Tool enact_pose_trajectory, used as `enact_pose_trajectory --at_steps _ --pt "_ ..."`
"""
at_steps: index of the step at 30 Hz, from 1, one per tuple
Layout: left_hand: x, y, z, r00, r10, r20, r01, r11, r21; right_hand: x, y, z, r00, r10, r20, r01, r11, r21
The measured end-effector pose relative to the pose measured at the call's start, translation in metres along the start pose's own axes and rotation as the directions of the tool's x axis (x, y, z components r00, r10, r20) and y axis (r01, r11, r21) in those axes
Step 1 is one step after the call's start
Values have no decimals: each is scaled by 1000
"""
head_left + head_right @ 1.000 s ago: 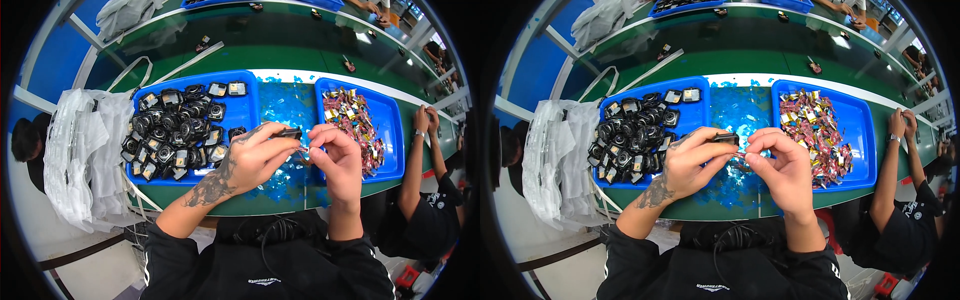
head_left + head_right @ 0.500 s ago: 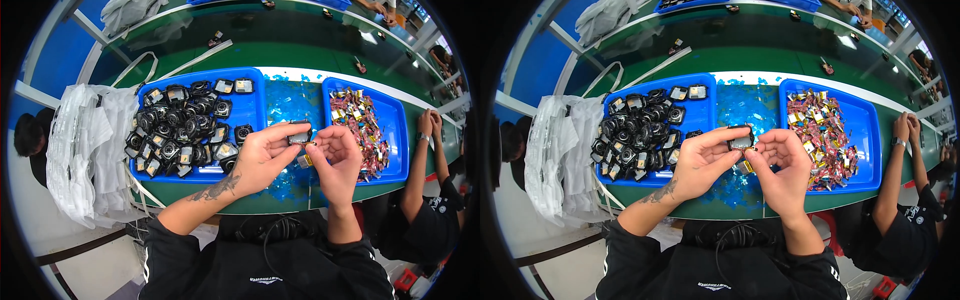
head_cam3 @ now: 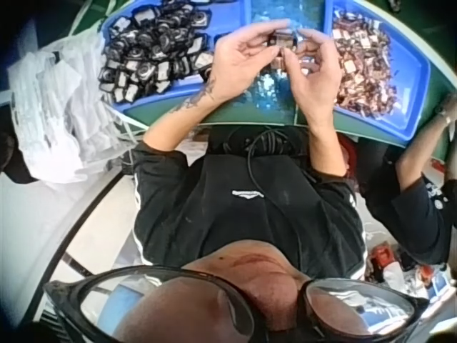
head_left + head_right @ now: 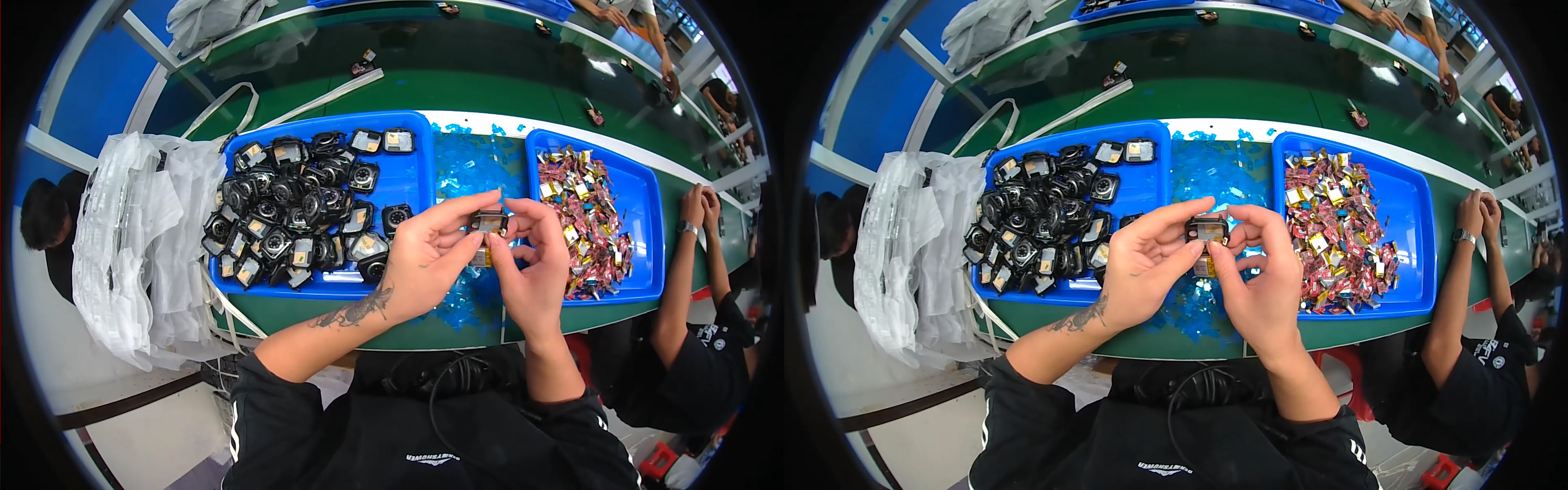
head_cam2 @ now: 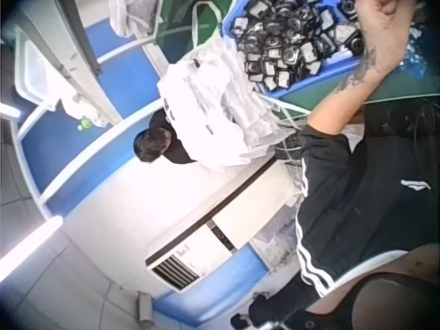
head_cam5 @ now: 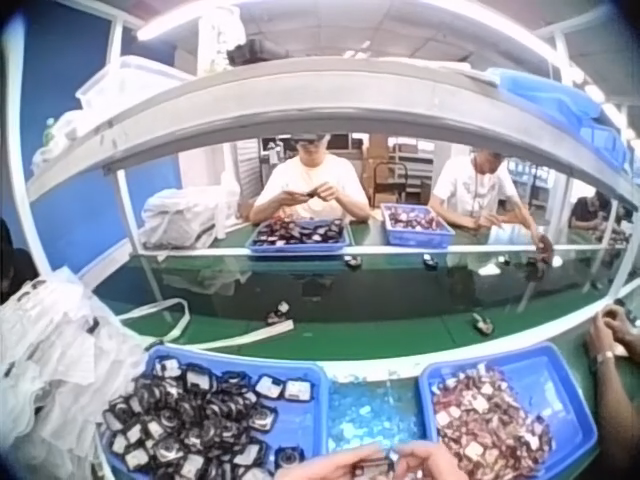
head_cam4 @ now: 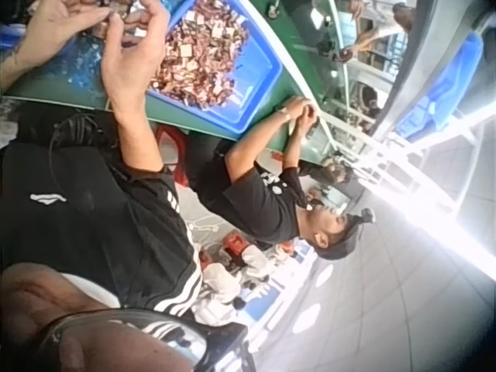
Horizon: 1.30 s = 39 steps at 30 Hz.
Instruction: The worker is assembling small electronic components, specifically peeling and sticking small battery or camera modules on an industrial production line.
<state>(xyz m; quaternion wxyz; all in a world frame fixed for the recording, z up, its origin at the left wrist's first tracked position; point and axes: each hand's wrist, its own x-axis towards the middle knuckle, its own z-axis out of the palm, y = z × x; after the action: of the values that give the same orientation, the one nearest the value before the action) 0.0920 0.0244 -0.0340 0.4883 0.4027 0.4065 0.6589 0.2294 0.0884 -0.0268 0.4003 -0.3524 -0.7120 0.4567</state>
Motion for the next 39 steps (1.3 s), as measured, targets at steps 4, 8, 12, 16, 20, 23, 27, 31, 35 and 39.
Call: enact_pose_trajectory --at_steps 4,8,12,16,20,23,27,31,35,39 --pt "-1 8 1 997 -67 -27 66 997 -47 12 -6 -6 984 -141 111 162 964 -211" --pt "15 31 -28 995 95 -8 -58 668 741 60 -9 -27 931 13 364 37 991 -130" --pt "17 47 -76 986 166 -5 60 -328 943 183 14 -26 926 51 373 119 901 -418" --pt "20 29 -86 991 136 -4 51 -350 935 252 94 -10 944 238 227 -84 842 -532" --pt "15 19 -98 972 233 12 64 -315 947 258 107 -12 945 258 201 -97 809 -580" --pt "29 17 -89 962 270 27 77 -368 926 261 103 -48 967 199 157 -56 773 -632" --pt "24 5 -107 842 500 202 53 -450 892 233 53 -89 948 116 295 110 752 -650" --pt "33 29 -91 917 394 64 27 -222 975 191 40 -112 789 153 596 340 698 -630" --pt "35 30 -70 921 361 -148 33 307 951 168 51 -106 754 44 656 496 618 -611" --pt "30 19 -54 986 -101 -133 110 992 65 154 46 -108 797 -35 603 458 687 -565"
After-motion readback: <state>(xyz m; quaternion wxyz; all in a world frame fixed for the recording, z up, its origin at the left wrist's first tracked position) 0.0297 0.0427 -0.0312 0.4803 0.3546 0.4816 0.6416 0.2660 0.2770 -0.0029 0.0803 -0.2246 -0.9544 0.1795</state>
